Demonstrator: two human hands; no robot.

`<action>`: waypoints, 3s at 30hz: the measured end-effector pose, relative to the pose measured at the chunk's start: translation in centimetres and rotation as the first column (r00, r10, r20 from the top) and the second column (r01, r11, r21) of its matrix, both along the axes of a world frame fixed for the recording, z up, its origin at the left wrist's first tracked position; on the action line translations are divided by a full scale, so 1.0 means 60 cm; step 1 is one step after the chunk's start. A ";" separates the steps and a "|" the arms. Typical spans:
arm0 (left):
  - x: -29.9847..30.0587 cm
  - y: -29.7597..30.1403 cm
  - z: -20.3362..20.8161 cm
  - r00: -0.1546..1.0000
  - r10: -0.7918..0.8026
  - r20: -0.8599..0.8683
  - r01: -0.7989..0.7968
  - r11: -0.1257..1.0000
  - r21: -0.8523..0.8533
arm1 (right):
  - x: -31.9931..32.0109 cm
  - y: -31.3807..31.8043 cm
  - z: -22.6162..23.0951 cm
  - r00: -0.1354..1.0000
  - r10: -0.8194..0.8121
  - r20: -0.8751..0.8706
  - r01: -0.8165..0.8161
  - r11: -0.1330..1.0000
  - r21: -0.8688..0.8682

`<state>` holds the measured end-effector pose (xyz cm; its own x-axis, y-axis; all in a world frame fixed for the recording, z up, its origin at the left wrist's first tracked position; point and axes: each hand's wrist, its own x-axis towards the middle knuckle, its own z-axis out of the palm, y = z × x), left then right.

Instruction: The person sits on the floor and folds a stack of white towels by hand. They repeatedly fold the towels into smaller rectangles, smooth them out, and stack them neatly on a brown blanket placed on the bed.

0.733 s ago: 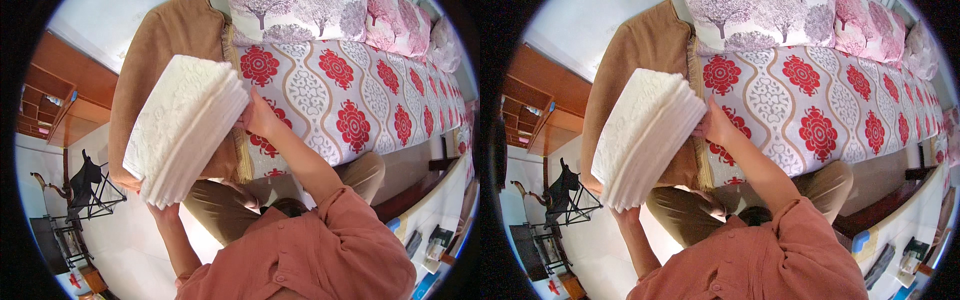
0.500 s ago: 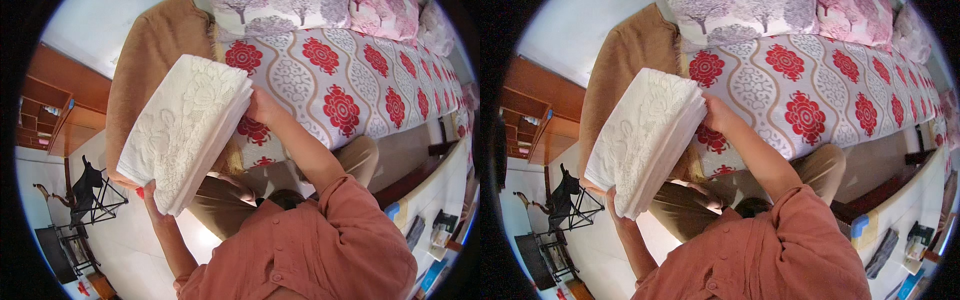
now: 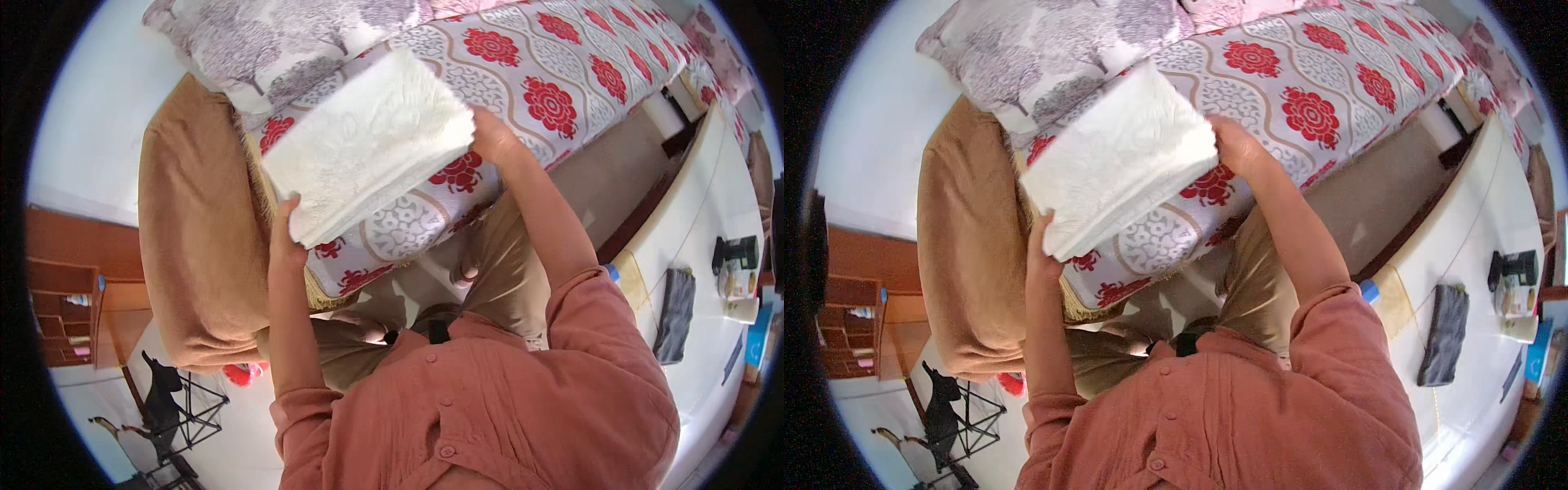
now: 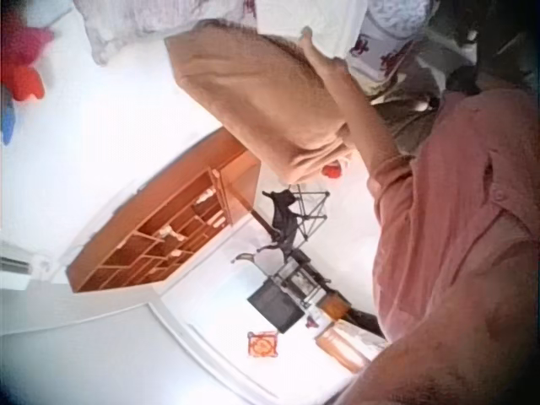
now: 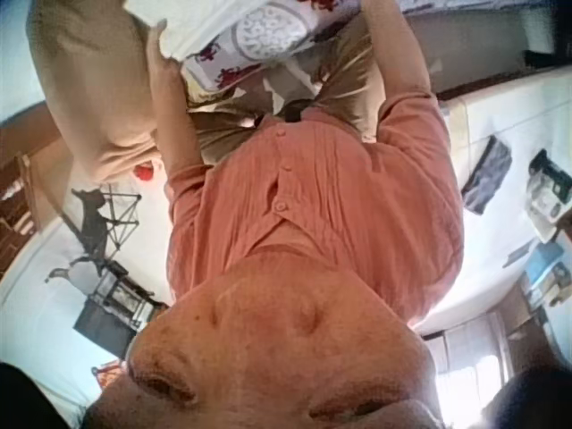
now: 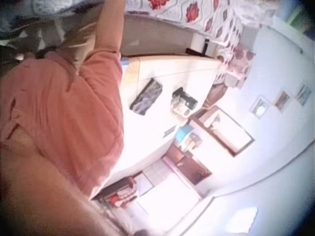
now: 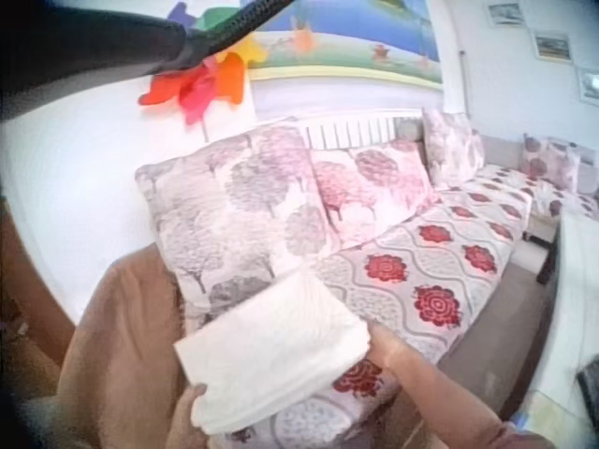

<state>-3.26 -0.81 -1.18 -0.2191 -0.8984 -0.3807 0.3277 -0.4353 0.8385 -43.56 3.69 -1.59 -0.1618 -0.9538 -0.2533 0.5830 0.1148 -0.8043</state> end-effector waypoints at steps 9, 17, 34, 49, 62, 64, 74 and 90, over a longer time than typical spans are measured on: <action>-0.080 0.017 0.072 0.688 0.477 0.548 0.122 0.668 -0.734 | -0.080 0.064 0.015 0.915 -0.131 -0.382 0.112 0.991 -0.073; -0.388 0.098 0.123 0.519 0.312 0.796 0.789 0.182 -0.586 | -0.070 0.088 0.047 0.896 -0.028 -0.442 -0.029 0.992 -0.122; -0.394 0.049 0.106 0.633 0.011 0.774 0.704 0.408 -0.581 | -0.071 0.109 0.057 0.862 0.104 -0.495 -0.146 0.988 -0.046; -0.405 0.096 0.117 0.630 0.256 0.734 0.690 0.251 -0.679 | -0.049 0.106 0.068 0.904 0.018 -0.428 -0.055 0.996 -0.074; -0.378 0.012 0.161 0.783 0.091 0.615 0.489 0.521 -0.700 | -0.049 0.098 0.060 0.771 -0.076 -0.632 0.037 0.997 -0.074; -0.373 -0.028 0.201 0.801 0.165 0.576 0.449 0.470 -0.760 | -0.061 0.082 0.054 0.719 -0.198 -0.667 0.089 0.977 -0.193; -0.360 -0.074 0.286 0.799 0.269 0.537 0.395 0.438 -0.807 | -0.016 -0.085 0.075 -0.056 -0.439 -0.897 -0.283 0.868 -0.408; -0.424 0.071 0.132 0.467 0.270 0.842 0.853 0.112 -0.509 | -0.144 -0.037 0.087 0.560 -0.323 -0.763 0.129 0.943 -0.305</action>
<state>-28.72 3.48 6.74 -0.7808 -0.5239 0.3404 -0.4127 0.8415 0.3486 -52.20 1.47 3.61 -0.4209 -0.8660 0.2702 -0.3171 -0.1386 -0.9382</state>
